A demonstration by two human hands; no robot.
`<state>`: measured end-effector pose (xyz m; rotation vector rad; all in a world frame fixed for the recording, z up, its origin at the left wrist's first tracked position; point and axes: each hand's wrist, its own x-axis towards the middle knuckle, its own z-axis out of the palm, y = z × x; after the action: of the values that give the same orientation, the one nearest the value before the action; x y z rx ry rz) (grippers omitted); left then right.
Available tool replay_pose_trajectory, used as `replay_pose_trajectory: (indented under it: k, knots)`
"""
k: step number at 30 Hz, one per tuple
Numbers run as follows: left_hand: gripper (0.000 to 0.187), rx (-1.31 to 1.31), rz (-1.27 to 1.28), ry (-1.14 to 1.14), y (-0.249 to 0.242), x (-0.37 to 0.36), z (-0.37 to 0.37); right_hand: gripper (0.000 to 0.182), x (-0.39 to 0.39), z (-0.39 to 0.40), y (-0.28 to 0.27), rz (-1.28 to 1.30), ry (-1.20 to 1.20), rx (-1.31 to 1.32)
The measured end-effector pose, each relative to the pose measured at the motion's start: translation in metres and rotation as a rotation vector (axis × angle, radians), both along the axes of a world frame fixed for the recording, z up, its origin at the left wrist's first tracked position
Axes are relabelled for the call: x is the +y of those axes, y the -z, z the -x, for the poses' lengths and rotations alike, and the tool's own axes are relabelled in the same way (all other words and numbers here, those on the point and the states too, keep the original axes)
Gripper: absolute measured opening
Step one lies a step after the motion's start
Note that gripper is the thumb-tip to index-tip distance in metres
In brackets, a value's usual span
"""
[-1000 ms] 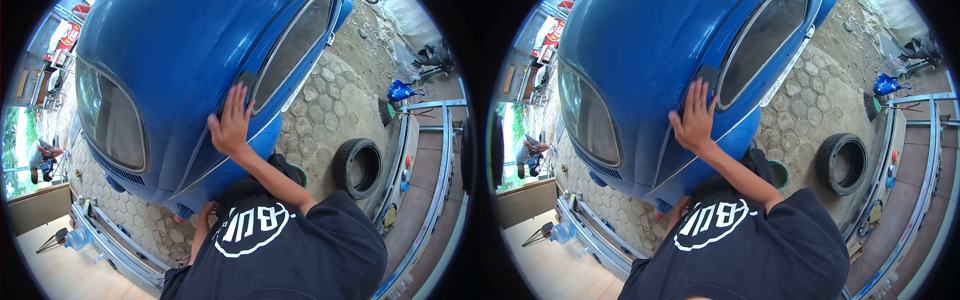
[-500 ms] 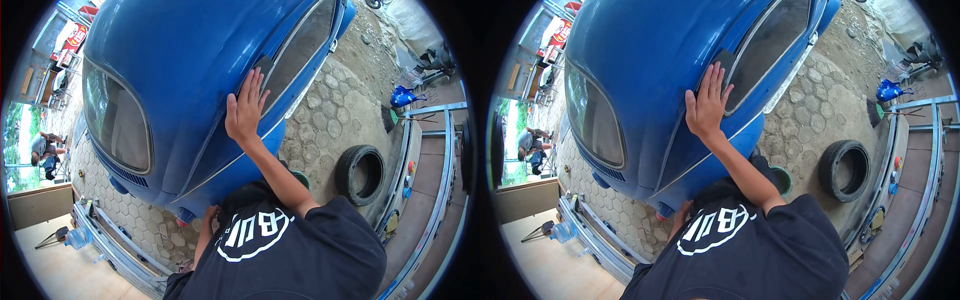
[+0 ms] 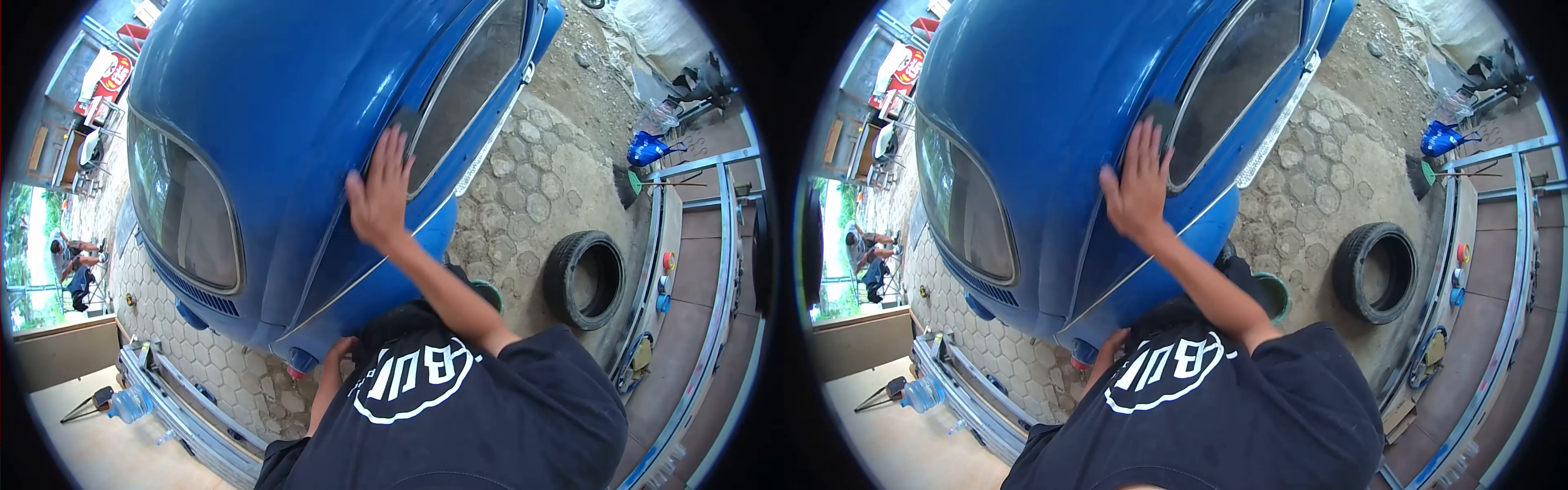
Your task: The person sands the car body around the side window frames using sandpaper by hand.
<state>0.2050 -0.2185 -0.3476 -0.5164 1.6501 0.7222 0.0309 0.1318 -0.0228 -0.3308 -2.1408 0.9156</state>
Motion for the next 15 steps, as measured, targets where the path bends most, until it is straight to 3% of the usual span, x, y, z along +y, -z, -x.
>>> replay_pose_trajectory:
  k: [3,5,8,11,15]
  knots:
    - [0.042,-0.002,0.002,0.009,-0.008,0.004,0.001,0.076,-0.038,-0.037,0.034,-0.120,-0.089,-0.137]
    - [0.042,-0.002,0.008,0.016,-0.016,0.008,0.003,0.074,-0.025,-0.029,0.018,-0.153,-0.076,-0.186]
    - [0.042,-0.012,0.026,0.040,-0.026,0.014,0.003,0.080,0.023,0.010,-0.028,0.041,0.054,-0.059]
    - [0.041,-0.028,0.008,0.049,-0.014,0.007,-0.001,0.079,0.019,0.005,-0.026,0.051,0.017,-0.086]
    - [0.040,-0.044,-0.002,0.043,-0.003,-0.001,-0.009,0.075,-0.035,-0.039,0.024,-0.111,-0.120,-0.230]
